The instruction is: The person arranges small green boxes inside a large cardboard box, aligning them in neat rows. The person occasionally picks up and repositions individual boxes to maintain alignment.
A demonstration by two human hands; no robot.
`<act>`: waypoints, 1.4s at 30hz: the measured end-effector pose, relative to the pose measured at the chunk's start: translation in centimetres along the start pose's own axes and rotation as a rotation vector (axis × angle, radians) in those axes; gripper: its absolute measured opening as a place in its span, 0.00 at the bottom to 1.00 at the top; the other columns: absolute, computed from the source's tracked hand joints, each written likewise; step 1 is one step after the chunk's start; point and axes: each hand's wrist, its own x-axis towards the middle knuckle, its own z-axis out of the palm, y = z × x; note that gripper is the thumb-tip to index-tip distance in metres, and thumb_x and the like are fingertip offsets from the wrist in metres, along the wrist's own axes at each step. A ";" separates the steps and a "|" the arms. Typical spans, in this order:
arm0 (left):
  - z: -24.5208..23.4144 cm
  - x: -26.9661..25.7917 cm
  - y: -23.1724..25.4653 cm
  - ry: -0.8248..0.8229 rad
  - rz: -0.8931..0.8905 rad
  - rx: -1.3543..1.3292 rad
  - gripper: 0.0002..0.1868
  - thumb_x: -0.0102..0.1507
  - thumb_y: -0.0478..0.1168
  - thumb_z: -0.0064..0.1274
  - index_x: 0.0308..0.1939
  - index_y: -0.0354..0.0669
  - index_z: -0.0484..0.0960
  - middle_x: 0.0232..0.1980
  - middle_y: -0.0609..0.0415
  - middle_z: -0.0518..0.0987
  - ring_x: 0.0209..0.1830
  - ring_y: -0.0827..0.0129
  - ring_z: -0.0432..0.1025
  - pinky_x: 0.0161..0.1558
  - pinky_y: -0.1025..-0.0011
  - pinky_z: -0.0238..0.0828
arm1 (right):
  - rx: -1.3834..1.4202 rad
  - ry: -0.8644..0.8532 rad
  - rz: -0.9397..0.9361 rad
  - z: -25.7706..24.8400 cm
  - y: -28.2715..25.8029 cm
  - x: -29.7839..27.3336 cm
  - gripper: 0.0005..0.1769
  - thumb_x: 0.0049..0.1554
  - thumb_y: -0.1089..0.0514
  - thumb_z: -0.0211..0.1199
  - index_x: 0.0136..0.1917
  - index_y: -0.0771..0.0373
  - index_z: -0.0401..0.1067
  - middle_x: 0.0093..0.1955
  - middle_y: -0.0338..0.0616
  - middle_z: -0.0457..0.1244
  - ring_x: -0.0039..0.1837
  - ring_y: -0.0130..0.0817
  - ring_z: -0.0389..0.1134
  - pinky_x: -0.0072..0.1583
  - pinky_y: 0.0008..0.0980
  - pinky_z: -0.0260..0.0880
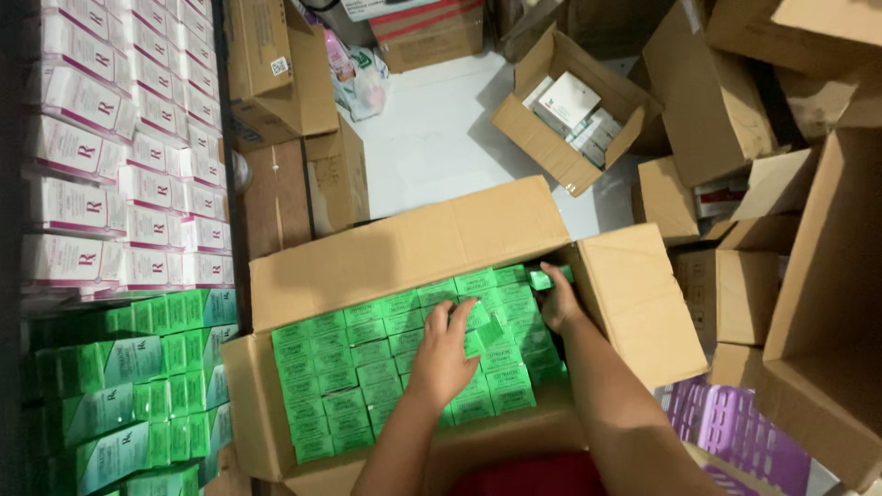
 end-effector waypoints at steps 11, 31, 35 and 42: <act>-0.2 1.1 0.8 0.050 -0.005 0.079 0.49 0.50 0.38 0.70 0.72 0.52 0.62 0.67 0.40 0.65 0.69 0.42 0.61 0.59 0.53 0.69 | 0.252 -0.068 -0.185 -0.7 0.8 -1.2 0.50 0.54 0.31 0.71 0.79 0.53 0.55 0.74 0.39 0.55 0.70 0.41 0.56 0.62 0.42 0.58; 1.3 3.1 4.7 -0.023 0.208 0.021 0.47 0.51 0.42 0.70 0.72 0.51 0.64 0.66 0.42 0.66 0.67 0.44 0.64 0.60 0.53 0.69 | -0.121 0.084 0.073 0.2 1.4 1.9 0.44 0.56 0.22 0.50 0.72 0.55 0.67 0.61 0.53 0.67 0.58 0.48 0.66 0.61 0.53 0.64; 0.7 1.1 3.3 -0.080 0.143 0.001 0.47 0.50 0.41 0.70 0.71 0.53 0.65 0.66 0.42 0.66 0.66 0.43 0.63 0.59 0.52 0.68 | -0.260 0.164 0.021 0.0 2.7 2.4 0.45 0.58 0.22 0.49 0.72 0.57 0.67 0.63 0.60 0.65 0.61 0.50 0.66 0.65 0.55 0.66; 1.0 1.3 3.2 -0.067 0.147 0.004 0.47 0.50 0.40 0.69 0.71 0.53 0.65 0.67 0.42 0.65 0.67 0.43 0.64 0.60 0.52 0.69 | -0.410 0.318 0.177 0.0 2.2 4.5 0.51 0.58 0.18 0.46 0.76 0.59 0.61 0.70 0.51 0.64 0.67 0.46 0.64 0.67 0.52 0.62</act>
